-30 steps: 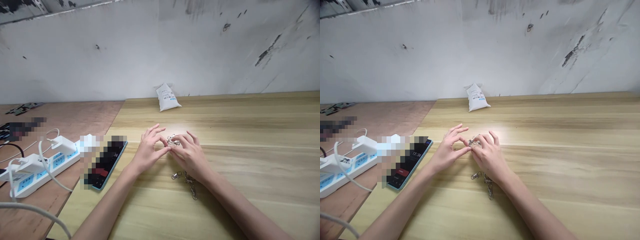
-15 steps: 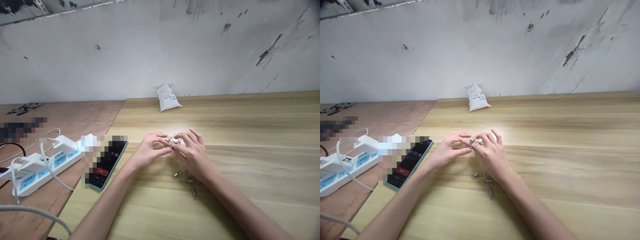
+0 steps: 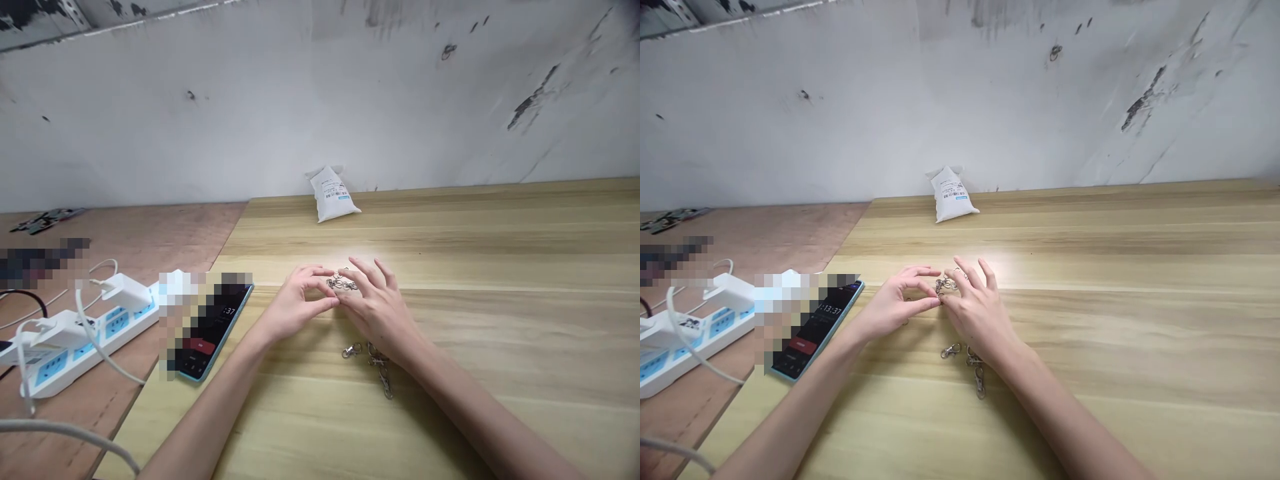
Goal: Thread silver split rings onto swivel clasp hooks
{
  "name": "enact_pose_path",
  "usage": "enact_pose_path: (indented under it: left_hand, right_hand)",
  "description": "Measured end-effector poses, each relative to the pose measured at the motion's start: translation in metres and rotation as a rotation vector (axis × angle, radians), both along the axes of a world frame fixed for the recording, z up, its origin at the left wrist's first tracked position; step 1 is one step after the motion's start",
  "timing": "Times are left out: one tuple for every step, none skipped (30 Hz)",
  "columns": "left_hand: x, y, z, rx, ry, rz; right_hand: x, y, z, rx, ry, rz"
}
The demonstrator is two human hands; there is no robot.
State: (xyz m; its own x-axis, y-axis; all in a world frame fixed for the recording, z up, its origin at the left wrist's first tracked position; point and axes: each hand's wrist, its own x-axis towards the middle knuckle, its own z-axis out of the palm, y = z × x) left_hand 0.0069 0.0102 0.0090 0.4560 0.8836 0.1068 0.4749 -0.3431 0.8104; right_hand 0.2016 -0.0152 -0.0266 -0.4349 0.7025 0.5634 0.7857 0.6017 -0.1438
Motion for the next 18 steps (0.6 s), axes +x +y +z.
enact_pose_path:
  left_hand:
    - [-0.002, 0.001, 0.000, 0.070, 0.032, 0.017]
    - [-0.003, 0.002, 0.000, 0.151, 0.070, 0.032]
    - [-0.004, 0.002, 0.000, 0.241, 0.115, 0.040]
    - [-0.005, 0.003, 0.000, 0.334, 0.165, 0.039]
    - [-0.005, 0.003, 0.000, 0.424, 0.219, 0.030]
    - [-0.004, 0.003, -0.001, 0.505, 0.272, 0.016]
    - [-0.003, 0.003, -0.002, 0.572, 0.323, -0.001]
    - [-0.001, 0.003, -0.003, 0.619, 0.369, -0.016]
    - [0.000, 0.002, -0.004, 0.647, 0.407, -0.030]
    - [0.001, 0.002, -0.005, 0.662, 0.435, -0.045]
    - [0.002, 0.002, -0.005, 0.666, 0.451, -0.058]
    - [0.001, 0.003, -0.005, 0.662, 0.455, -0.066]
    - [0.000, 0.004, -0.004, 0.651, 0.447, -0.066]
    - [-0.004, 0.005, -0.002, 0.629, 0.432, -0.058]
    - [-0.008, 0.007, 0.001, 0.595, 0.416, -0.041]
    - [-0.014, 0.009, 0.004, 0.544, 0.404, -0.016]
    - [-0.020, 0.010, 0.007, 0.481, 0.405, 0.000]
    - [-0.027, 0.012, 0.010, 0.415, 0.415, -0.003]
  right_hand:
    - [0.001, 0.000, 0.000, -0.031, 0.016, -0.001]
    - [0.001, 0.001, 0.001, -0.066, 0.037, -0.002]
    - [0.003, 0.001, 0.001, -0.103, 0.065, 0.002]
    - [0.004, 0.002, 0.001, -0.144, 0.102, 0.013]
    - [0.005, 0.002, 0.002, -0.190, 0.148, 0.026]
    - [0.007, 0.003, 0.002, -0.239, 0.201, 0.040]
    - [0.008, 0.004, 0.002, -0.288, 0.256, 0.053]
    - [0.010, 0.005, 0.002, -0.334, 0.307, 0.060]
    - [0.011, 0.007, 0.003, -0.374, 0.349, 0.066]
    - [0.012, 0.008, 0.003, -0.402, 0.378, 0.069]
    - [0.014, 0.009, 0.003, -0.416, 0.394, 0.073]
    - [0.015, 0.011, 0.002, -0.414, 0.398, 0.074]
    - [0.016, 0.012, 0.002, -0.395, 0.391, 0.068]
    - [0.018, 0.013, 0.001, -0.361, 0.373, 0.053]
    - [0.019, 0.014, 0.000, -0.319, 0.345, 0.030]
    - [0.021, 0.015, -0.002, -0.278, 0.312, 0.005]
    - [0.022, 0.017, -0.004, -0.247, 0.279, -0.014]
    - [0.023, 0.017, -0.006, -0.227, 0.251, -0.025]
